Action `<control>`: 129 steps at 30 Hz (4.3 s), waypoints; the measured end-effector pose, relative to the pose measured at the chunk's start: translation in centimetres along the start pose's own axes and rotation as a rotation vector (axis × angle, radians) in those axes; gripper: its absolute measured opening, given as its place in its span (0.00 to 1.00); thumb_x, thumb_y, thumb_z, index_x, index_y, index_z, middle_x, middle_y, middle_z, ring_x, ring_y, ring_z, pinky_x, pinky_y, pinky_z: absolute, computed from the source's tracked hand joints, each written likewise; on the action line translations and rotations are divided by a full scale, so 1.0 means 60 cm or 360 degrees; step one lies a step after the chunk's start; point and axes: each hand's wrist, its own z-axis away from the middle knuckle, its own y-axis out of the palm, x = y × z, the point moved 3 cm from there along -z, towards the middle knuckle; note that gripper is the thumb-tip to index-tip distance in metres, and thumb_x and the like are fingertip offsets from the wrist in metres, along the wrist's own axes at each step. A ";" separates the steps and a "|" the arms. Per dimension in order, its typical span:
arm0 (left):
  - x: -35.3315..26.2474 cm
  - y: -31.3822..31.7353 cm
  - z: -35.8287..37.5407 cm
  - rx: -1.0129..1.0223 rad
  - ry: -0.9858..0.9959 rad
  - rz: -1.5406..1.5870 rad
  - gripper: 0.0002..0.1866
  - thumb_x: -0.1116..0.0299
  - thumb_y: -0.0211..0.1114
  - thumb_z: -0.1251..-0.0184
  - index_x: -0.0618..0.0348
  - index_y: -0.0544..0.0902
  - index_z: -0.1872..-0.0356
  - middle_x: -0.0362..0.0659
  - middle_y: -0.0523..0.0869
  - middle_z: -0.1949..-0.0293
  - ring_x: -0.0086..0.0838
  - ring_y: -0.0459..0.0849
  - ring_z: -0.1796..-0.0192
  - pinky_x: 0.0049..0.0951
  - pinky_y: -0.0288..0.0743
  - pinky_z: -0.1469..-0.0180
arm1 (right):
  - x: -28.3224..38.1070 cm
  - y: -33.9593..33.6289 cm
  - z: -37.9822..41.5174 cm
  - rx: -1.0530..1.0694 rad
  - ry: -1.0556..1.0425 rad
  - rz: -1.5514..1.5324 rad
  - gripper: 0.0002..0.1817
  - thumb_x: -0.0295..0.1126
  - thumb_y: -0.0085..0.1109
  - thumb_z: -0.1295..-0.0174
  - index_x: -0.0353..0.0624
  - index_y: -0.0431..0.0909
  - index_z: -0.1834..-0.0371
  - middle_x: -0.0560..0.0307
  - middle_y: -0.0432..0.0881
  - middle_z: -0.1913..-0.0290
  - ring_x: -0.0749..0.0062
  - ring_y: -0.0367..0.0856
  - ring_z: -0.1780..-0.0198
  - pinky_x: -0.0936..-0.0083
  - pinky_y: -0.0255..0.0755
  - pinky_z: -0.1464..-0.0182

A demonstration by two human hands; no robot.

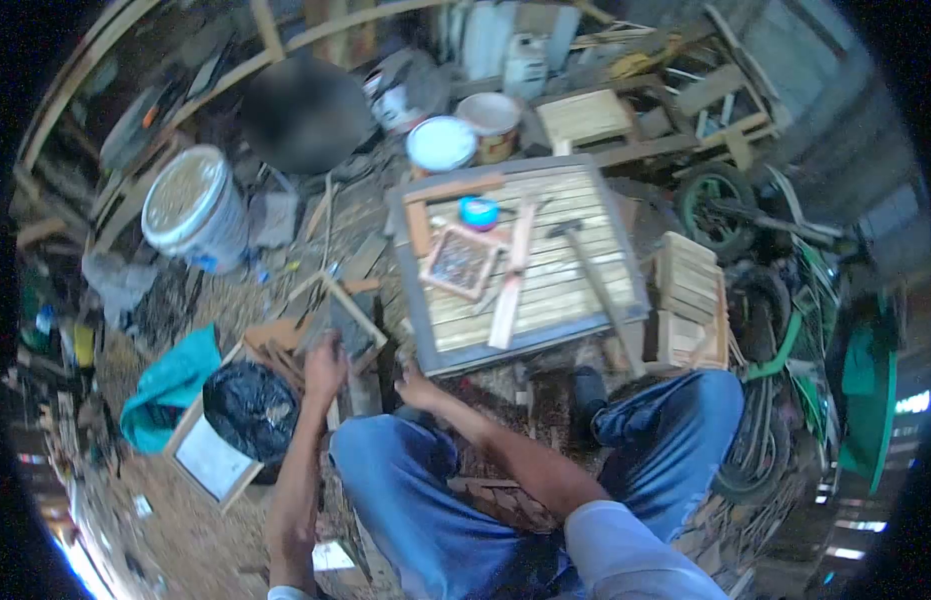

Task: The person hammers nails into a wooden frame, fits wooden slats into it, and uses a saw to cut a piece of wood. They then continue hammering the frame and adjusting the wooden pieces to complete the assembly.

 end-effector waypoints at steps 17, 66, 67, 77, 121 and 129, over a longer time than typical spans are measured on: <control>-0.799 0.157 -0.019 0.0956 0.1035 0.0555 0.16 0.67 0.59 0.36 0.62 0.79 0.49 0.54 0.85 0.58 0.40 0.85 0.58 0.34 0.77 0.53 | 0.014 -0.833 0.508 -0.1207 -0.0131 -0.0591 0.17 0.23 0.49 0.38 0.37 0.71 0.45 0.50 0.83 0.58 0.68 0.83 0.63 0.72 0.79 0.66; -1.244 0.773 0.226 0.0929 0.2125 0.0502 0.21 0.79 0.57 0.52 0.66 0.74 0.52 0.58 0.77 0.58 0.52 0.76 0.54 0.43 0.71 0.47 | -0.448 -1.133 0.662 -0.2006 0.0625 0.0772 0.25 0.35 0.62 0.46 0.35 0.72 0.46 0.36 0.72 0.42 0.43 0.76 0.44 0.59 0.72 0.43; -1.246 0.788 0.219 0.0873 0.2144 0.0485 0.21 0.80 0.58 0.52 0.66 0.74 0.52 0.58 0.78 0.58 0.52 0.76 0.54 0.43 0.72 0.47 | -0.440 -1.138 0.654 -0.1923 0.0751 0.0851 0.27 0.35 0.61 0.46 0.34 0.70 0.43 0.33 0.69 0.38 0.41 0.74 0.43 0.57 0.71 0.42; -1.249 0.851 0.184 0.1347 0.1918 0.0077 0.24 0.71 0.64 0.50 0.67 0.72 0.50 0.58 0.77 0.48 0.50 0.75 0.44 0.42 0.72 0.42 | -0.548 -1.179 0.581 -0.1364 0.1050 0.0915 0.13 0.30 0.60 0.50 0.33 0.84 0.65 0.36 0.83 0.57 0.45 0.83 0.52 0.56 0.78 0.52; -1.281 1.236 -0.030 0.0887 0.2835 -0.1524 0.51 0.48 0.74 0.57 0.26 0.56 0.28 0.36 0.58 0.26 0.34 0.55 0.25 0.41 0.44 0.24 | -0.757 -1.227 0.328 -0.1297 0.0823 0.0654 0.68 0.80 0.58 0.65 0.36 0.55 0.28 0.36 0.51 0.26 0.44 0.54 0.27 0.60 0.55 0.28; -1.317 1.121 -0.003 0.1337 0.2454 -0.1383 0.39 0.55 0.67 0.51 0.28 0.64 0.33 0.36 0.64 0.29 0.33 0.62 0.28 0.37 0.55 0.28 | -0.760 -1.198 0.311 -0.1683 0.0408 0.0647 0.37 0.55 0.69 0.54 0.29 0.74 0.54 0.34 0.80 0.56 0.44 0.79 0.52 0.56 0.74 0.52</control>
